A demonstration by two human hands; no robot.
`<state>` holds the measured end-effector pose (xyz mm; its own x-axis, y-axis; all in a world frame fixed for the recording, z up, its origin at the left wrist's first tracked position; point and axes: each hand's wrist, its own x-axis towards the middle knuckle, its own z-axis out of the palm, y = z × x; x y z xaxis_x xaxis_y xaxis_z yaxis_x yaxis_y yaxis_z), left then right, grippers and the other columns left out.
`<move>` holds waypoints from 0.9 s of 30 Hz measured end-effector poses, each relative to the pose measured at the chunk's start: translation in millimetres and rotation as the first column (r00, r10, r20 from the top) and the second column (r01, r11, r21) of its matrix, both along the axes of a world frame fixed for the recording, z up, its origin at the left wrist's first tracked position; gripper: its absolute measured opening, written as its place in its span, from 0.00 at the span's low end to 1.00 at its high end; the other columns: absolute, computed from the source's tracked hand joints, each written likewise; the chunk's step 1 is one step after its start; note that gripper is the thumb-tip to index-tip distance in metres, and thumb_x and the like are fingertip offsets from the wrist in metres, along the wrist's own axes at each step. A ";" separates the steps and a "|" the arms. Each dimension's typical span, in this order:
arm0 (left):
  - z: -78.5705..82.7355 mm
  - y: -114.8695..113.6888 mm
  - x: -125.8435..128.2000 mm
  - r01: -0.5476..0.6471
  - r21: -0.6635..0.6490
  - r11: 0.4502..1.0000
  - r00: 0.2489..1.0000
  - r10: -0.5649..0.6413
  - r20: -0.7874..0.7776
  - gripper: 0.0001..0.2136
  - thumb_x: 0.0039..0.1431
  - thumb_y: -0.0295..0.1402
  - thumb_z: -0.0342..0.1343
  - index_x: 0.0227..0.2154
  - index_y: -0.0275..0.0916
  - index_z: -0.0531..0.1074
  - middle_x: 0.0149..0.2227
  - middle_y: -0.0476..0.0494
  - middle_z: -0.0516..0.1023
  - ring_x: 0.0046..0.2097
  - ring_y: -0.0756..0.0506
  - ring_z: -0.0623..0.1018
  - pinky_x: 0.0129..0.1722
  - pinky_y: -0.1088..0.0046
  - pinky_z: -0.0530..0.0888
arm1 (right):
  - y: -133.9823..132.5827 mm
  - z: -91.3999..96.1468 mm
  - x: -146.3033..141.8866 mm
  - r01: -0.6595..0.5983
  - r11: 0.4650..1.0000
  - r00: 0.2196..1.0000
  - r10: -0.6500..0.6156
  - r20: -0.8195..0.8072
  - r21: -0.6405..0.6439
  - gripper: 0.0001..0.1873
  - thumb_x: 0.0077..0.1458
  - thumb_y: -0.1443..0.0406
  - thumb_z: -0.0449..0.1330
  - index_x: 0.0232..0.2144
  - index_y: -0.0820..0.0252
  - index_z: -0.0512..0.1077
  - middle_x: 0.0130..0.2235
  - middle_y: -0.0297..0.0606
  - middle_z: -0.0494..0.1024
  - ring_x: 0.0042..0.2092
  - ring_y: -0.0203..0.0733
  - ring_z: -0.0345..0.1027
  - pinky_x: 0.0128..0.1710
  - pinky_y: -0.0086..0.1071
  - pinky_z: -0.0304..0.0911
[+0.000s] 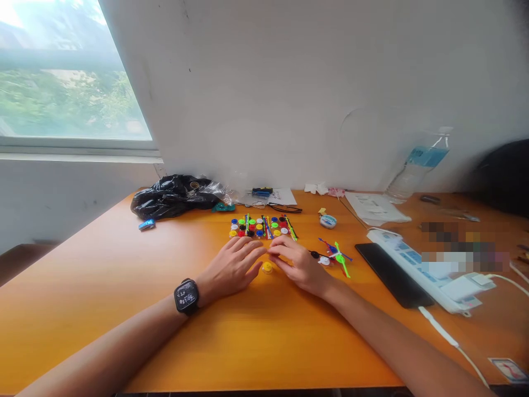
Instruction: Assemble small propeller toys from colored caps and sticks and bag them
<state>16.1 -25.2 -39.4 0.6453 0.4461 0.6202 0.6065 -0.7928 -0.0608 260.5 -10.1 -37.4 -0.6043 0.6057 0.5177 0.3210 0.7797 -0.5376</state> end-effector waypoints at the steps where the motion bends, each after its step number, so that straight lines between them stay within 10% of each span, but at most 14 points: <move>1: -1.3 0.8 -0.2 -0.004 0.003 1.000 1.000 0.004 -0.027 0.10 0.72 0.30 0.52 0.53 0.39 0.71 0.47 0.38 0.80 0.49 0.39 0.77 0.49 0.58 0.74 | -0.7 0.4 -0.3 -0.020 1.000 1.000 0.020 0.008 0.000 0.09 0.72 0.66 0.54 0.48 0.54 0.74 0.48 0.43 0.75 0.48 0.44 0.72 0.51 0.37 0.68; 15: -3.6 2.5 -3.4 -0.006 0.007 1.000 0.995 0.007 -0.099 0.09 0.74 0.28 0.48 0.37 0.39 0.71 0.31 0.46 0.74 0.33 0.45 0.70 0.35 0.64 0.66 | -4.7 12.2 4.1 0.128 0.989 0.982 -0.116 0.148 -0.073 0.07 0.70 0.63 0.56 0.41 0.55 0.74 0.40 0.39 0.80 0.39 0.42 0.72 0.42 0.35 0.65; 27: -6.1 1.5 -2.7 0.083 -0.029 0.996 0.989 -0.086 -0.116 0.08 0.73 0.27 0.48 0.43 0.39 0.73 0.30 0.46 0.74 0.32 0.45 0.73 0.32 0.65 0.67 | 3.0 -5.5 1.8 0.090 0.866 0.996 -0.083 0.036 -0.492 0.08 0.65 0.59 0.60 0.42 0.57 0.73 0.30 0.31 0.72 0.32 0.37 0.64 0.31 0.30 0.60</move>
